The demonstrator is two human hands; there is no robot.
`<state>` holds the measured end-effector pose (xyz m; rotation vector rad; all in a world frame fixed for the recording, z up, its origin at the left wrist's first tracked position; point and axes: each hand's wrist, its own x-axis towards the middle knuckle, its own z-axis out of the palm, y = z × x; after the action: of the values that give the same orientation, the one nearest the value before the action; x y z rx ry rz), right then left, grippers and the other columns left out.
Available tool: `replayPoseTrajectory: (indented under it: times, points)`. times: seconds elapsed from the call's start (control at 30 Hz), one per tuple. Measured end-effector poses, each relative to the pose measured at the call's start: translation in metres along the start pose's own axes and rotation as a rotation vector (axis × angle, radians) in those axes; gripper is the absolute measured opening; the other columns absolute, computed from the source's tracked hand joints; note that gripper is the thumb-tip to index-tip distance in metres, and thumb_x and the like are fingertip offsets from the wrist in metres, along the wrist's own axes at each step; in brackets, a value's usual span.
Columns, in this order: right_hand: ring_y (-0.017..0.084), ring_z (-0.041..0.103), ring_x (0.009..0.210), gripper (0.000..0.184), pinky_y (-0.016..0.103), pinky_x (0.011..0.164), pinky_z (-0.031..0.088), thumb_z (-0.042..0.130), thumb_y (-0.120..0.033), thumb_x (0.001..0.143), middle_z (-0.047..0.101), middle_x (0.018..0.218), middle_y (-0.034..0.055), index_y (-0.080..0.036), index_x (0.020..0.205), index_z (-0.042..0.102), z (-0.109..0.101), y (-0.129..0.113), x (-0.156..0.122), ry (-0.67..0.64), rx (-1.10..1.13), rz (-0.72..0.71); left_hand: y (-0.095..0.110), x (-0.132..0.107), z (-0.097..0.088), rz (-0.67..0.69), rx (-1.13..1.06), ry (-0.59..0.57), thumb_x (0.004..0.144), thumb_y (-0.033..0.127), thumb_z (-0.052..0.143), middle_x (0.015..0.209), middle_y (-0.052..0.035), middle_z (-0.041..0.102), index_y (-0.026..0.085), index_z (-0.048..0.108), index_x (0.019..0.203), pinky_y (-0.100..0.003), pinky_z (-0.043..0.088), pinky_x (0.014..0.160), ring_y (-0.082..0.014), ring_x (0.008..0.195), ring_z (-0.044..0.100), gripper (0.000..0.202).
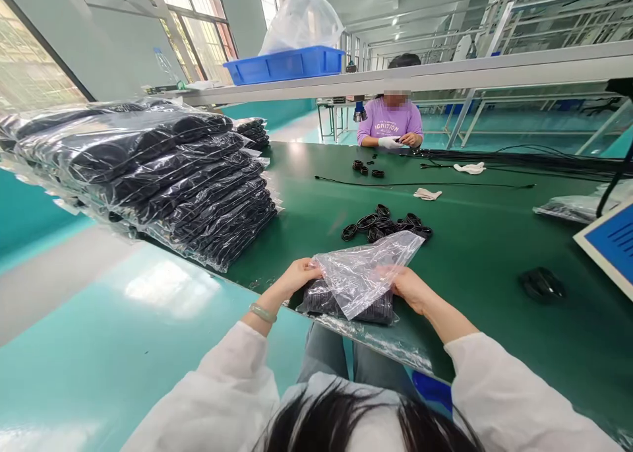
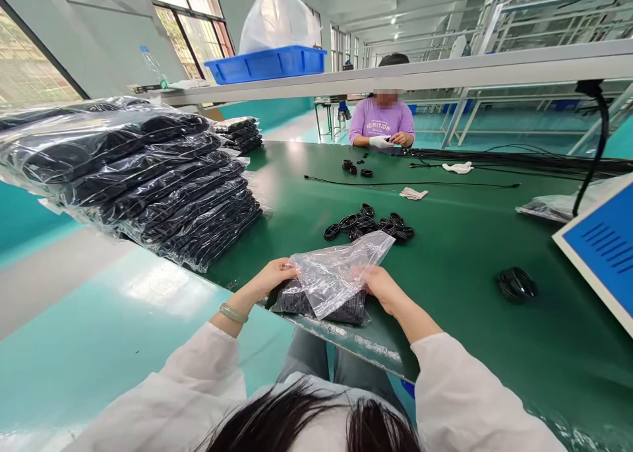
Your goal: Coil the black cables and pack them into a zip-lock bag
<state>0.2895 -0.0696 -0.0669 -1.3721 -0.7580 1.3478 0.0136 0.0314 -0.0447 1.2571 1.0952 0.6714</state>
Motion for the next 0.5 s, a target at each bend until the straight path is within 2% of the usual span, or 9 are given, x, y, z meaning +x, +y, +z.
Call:
replayPoseTrajectory:
  times: [0.07, 0.13, 0.23, 0.3, 0.4, 0.5]
  points:
    - [0.025, 0.074, 0.082, 0.031, 0.036, 0.079, 0.058, 0.075, -0.050, 0.080, 0.079, 0.087, 0.0090, -0.019, 0.086, 0.075, 0.000, -0.013, -0.006, -0.008, 0.020, -0.014, 0.007, 0.004, 0.006, 0.083, 0.005, 0.064, 0.065, 0.052, 0.084, 0.071, -0.0059, 0.073, 0.013, 0.068, 0.078, -0.032, 0.055, 0.069, -0.0176, 0.065, 0.067, 0.044]
    - [0.025, 0.073, 0.090, 0.037, 0.037, 0.088, 0.056, 0.070, -0.057, 0.083, 0.079, 0.091, 0.0080, -0.021, 0.087, 0.075, 0.002, -0.033, -0.007, -0.027, 0.017, -0.077, 0.020, 0.003, 0.008, 0.194, 0.006, 0.140, 0.075, 0.061, 0.073, 0.070, -0.0043, 0.072, 0.015, 0.068, 0.078, -0.032, 0.055, 0.070, -0.0173, 0.065, 0.067, 0.047]
    - [0.027, 0.067, 0.111, 0.038, 0.039, 0.103, 0.048, 0.073, -0.058, 0.080, 0.077, 0.108, 0.0062, -0.022, 0.092, 0.078, 0.009, -0.064, -0.001, -0.077, -0.043, -0.271, 0.039, -0.008, 0.003, 0.361, 0.018, 0.237, 0.086, 0.063, 0.060, 0.093, -0.0068, 0.077, 0.016, 0.073, 0.088, -0.034, 0.053, 0.091, -0.0211, 0.092, 0.070, 0.049]
    - [0.028, 0.063, 0.118, 0.039, 0.040, 0.105, 0.046, 0.083, -0.051, 0.070, 0.074, 0.117, 0.0055, -0.024, 0.098, 0.078, 0.018, -0.077, 0.008, -0.081, -0.041, -0.328, 0.042, -0.021, -0.002, 0.489, 0.083, 0.331, 0.094, 0.058, 0.053, 0.116, -0.0072, 0.074, 0.018, 0.075, 0.105, -0.036, 0.046, 0.105, -0.0230, 0.114, 0.065, 0.047]
    - [0.030, 0.066, 0.109, 0.046, 0.041, 0.098, 0.051, 0.091, -0.043, 0.059, 0.074, 0.113, 0.0091, -0.021, 0.097, 0.078, 0.029, -0.076, 0.028, -0.105, -0.002, -0.260, 0.020, -0.041, -0.003, 0.678, 0.314, 0.442, 0.102, 0.046, 0.042, 0.140, -0.0067, 0.063, 0.023, 0.064, 0.133, -0.041, 0.037, 0.117, -0.0236, 0.135, 0.053, 0.044]
    - [0.028, 0.071, 0.095, 0.044, 0.045, 0.093, 0.054, 0.089, -0.038, 0.062, 0.076, 0.101, 0.0100, -0.019, 0.099, 0.075, 0.023, -0.056, 0.036, -0.137, 0.063, -0.140, -0.024, -0.064, 0.004, 0.757, 0.563, 0.387, 0.104, 0.035, 0.042, 0.147, -0.0069, 0.057, 0.027, 0.060, 0.136, -0.047, 0.031, 0.121, -0.0242, 0.144, 0.043, 0.039]
